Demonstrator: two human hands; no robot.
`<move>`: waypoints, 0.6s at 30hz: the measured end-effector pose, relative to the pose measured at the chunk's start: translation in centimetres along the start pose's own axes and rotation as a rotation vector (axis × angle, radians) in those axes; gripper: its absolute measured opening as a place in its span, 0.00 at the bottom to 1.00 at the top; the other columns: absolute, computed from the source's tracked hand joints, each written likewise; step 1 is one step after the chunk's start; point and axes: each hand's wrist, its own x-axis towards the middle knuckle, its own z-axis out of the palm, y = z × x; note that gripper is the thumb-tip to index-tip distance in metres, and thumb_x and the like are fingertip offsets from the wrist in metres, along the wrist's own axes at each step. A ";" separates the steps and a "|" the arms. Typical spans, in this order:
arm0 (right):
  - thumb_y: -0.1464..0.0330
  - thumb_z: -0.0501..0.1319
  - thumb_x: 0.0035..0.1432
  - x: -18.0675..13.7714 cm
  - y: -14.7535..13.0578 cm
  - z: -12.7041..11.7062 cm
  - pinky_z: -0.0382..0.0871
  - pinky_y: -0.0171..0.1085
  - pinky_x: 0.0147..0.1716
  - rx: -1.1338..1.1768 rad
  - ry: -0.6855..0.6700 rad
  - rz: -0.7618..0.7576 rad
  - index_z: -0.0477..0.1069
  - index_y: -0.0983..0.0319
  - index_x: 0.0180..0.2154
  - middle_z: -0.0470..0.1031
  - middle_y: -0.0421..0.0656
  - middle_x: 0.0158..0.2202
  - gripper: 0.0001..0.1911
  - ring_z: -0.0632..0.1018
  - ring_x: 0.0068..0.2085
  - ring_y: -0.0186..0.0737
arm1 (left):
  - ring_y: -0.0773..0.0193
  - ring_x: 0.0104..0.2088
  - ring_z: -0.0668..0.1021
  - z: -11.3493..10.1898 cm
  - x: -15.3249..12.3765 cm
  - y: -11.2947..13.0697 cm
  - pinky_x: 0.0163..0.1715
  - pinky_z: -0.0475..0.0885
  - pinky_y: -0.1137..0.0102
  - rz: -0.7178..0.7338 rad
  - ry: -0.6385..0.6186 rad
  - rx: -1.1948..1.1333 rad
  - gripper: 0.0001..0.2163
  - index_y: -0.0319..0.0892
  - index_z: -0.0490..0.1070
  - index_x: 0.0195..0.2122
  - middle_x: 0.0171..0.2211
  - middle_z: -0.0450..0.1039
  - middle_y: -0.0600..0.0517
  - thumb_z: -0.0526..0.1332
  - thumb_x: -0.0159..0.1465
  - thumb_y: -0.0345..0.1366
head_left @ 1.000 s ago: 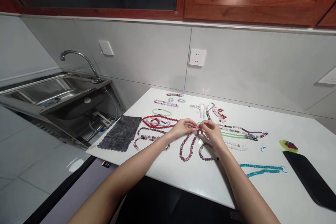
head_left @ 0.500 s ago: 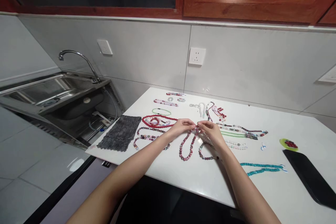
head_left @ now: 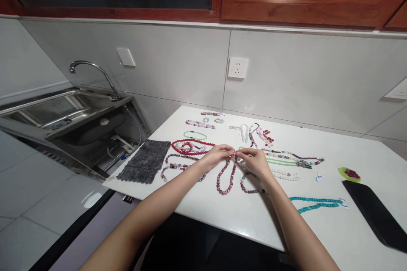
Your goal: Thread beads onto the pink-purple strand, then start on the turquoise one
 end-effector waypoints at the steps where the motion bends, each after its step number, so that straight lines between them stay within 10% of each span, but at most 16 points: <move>1: 0.60 0.64 0.52 0.0 0.0 0.1 0.68 0.39 0.38 -0.008 -0.003 -0.015 0.79 0.62 0.32 0.80 0.46 0.34 0.12 0.78 0.37 0.45 | 0.66 0.36 0.74 0.0 0.0 -0.1 0.41 0.66 0.70 0.007 0.007 0.003 0.13 0.36 0.76 0.35 0.35 0.74 0.47 0.70 0.52 0.39; 18: 0.65 0.60 0.52 -0.3 -0.1 0.6 0.67 0.36 0.33 -0.117 0.038 -0.063 0.75 0.63 0.29 0.78 0.44 0.31 0.08 0.76 0.31 0.40 | 0.60 0.40 0.76 0.6 -0.2 -0.4 0.44 0.67 0.66 0.070 0.038 0.067 0.18 0.34 0.75 0.39 0.39 0.76 0.42 0.69 0.53 0.43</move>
